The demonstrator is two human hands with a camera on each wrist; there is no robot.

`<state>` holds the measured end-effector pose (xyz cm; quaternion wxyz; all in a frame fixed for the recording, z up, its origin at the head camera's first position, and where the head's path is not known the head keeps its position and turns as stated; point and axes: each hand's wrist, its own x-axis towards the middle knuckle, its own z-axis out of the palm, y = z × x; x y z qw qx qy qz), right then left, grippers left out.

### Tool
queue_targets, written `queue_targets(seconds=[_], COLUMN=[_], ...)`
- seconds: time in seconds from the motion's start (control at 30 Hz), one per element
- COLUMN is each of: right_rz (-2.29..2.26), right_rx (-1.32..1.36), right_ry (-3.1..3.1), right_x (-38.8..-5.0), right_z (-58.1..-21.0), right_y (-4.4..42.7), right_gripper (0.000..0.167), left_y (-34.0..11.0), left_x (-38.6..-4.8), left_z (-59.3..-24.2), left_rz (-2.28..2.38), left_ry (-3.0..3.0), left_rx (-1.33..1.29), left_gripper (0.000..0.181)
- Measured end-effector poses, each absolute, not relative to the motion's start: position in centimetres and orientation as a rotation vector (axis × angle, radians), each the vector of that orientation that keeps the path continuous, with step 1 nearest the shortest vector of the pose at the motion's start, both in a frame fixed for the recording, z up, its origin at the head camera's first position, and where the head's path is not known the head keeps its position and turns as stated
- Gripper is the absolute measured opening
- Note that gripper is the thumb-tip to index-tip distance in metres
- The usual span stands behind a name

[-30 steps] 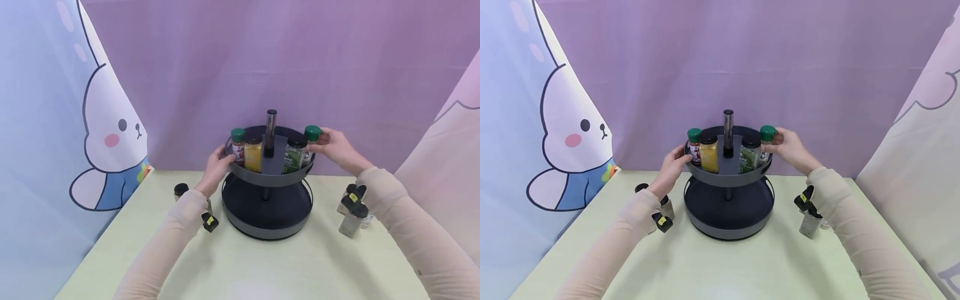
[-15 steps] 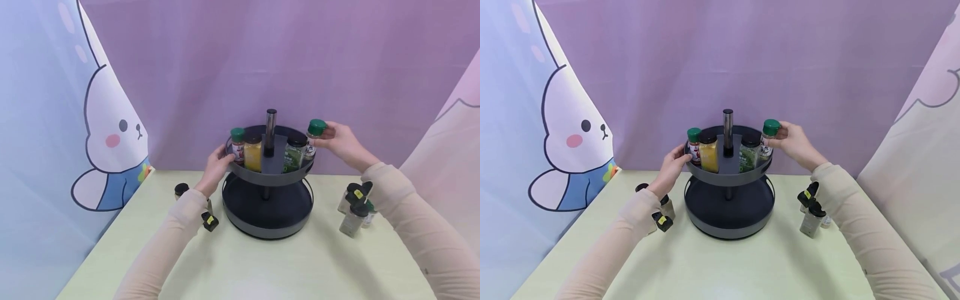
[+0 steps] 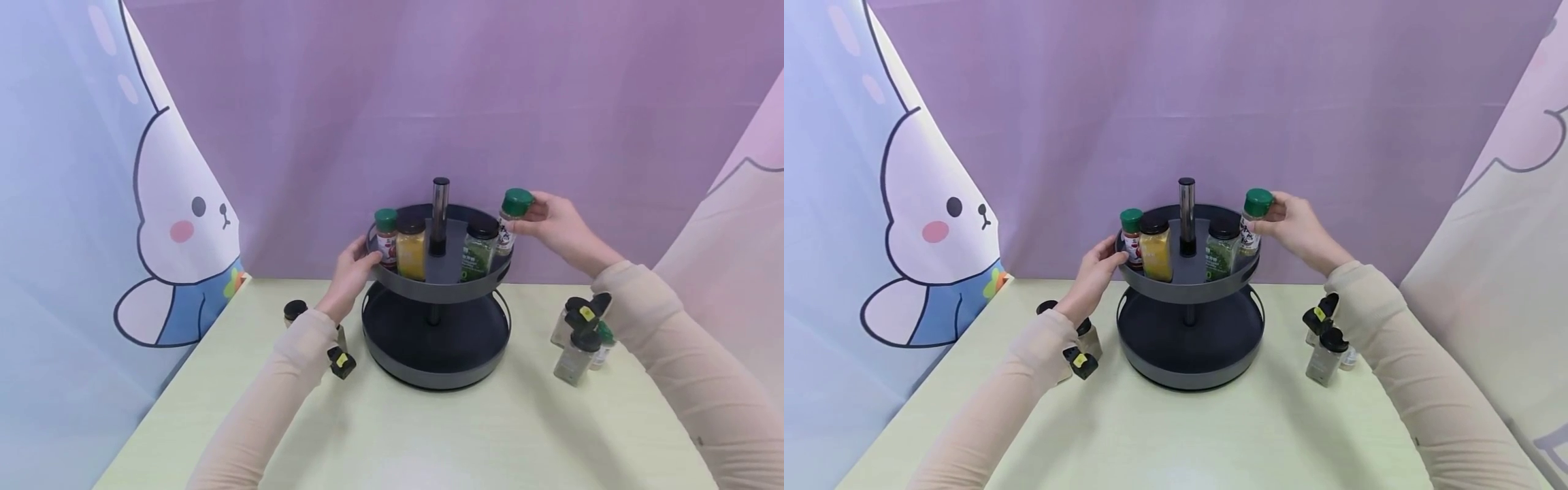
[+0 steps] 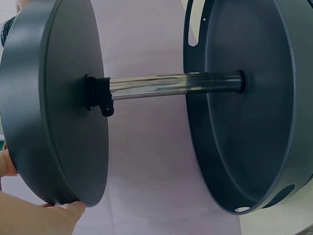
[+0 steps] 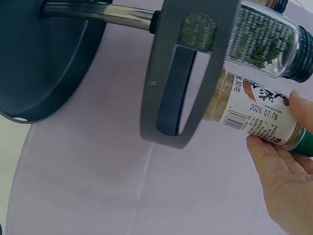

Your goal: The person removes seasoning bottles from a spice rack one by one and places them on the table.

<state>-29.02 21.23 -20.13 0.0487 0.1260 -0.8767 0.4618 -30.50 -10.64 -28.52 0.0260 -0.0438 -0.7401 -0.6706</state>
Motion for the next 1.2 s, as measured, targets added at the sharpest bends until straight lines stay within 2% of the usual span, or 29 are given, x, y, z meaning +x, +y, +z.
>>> queue_targets(seconds=[0.6, 1.2], right_rz=[1.323, 1.297], right_rx=[0.300, 0.238], right_ry=[-2.664, -2.698], right_x=[-28.2, -26.7], right_z=[-19.4, -20.9], right_y=[22.8, 26.3], right_gripper=[0.065, 0.071], left_y=[-10.8, -11.0], left_x=[-30.6, -30.7], left_z=[-28.5, -28.8], left_rz=[-2.081, -2.088], left_ry=[-2.287, -2.275], left_rx=[-0.137, -0.135], left_gripper=[0.061, 0.061])
